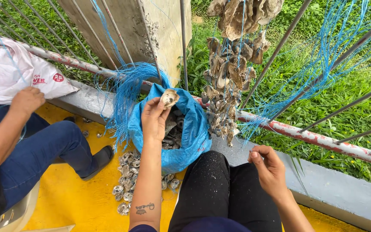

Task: Stringing together empty oyster shells with plastic twine.

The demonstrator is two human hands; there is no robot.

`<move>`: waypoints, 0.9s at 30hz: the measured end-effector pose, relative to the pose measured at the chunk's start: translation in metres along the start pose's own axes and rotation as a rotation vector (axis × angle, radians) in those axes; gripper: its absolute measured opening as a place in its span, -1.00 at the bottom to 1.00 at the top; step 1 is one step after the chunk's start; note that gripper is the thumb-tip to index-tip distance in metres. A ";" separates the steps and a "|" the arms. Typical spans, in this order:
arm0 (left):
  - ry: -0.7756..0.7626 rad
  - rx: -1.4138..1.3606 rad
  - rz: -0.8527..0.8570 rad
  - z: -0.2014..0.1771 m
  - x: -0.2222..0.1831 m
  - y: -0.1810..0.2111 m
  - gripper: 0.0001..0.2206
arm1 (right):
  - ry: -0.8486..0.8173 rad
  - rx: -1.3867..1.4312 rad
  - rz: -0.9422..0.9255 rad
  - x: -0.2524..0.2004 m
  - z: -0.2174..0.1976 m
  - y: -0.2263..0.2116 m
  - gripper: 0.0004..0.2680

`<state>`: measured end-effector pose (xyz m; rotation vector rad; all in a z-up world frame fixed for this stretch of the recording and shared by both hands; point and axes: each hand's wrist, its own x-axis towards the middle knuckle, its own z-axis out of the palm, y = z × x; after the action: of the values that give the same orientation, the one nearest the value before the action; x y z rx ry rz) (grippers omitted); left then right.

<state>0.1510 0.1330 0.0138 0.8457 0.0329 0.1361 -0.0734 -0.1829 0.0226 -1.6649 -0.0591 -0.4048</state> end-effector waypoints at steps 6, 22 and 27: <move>-0.114 -0.208 -0.186 0.006 0.000 -0.015 -0.72 | -0.019 -0.021 0.053 0.022 0.010 -0.008 -0.90; -0.018 -0.366 -0.157 0.026 0.018 -0.047 -0.80 | -0.126 0.009 0.024 0.113 0.066 -0.034 -0.88; 0.018 -0.583 -0.339 0.024 0.025 -0.061 -0.78 | -0.162 0.009 0.044 0.112 0.068 -0.040 -0.88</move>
<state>0.1840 0.0787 -0.0156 0.2477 0.1458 -0.1627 0.0358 -0.1335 0.0888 -1.6845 -0.1436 -0.2357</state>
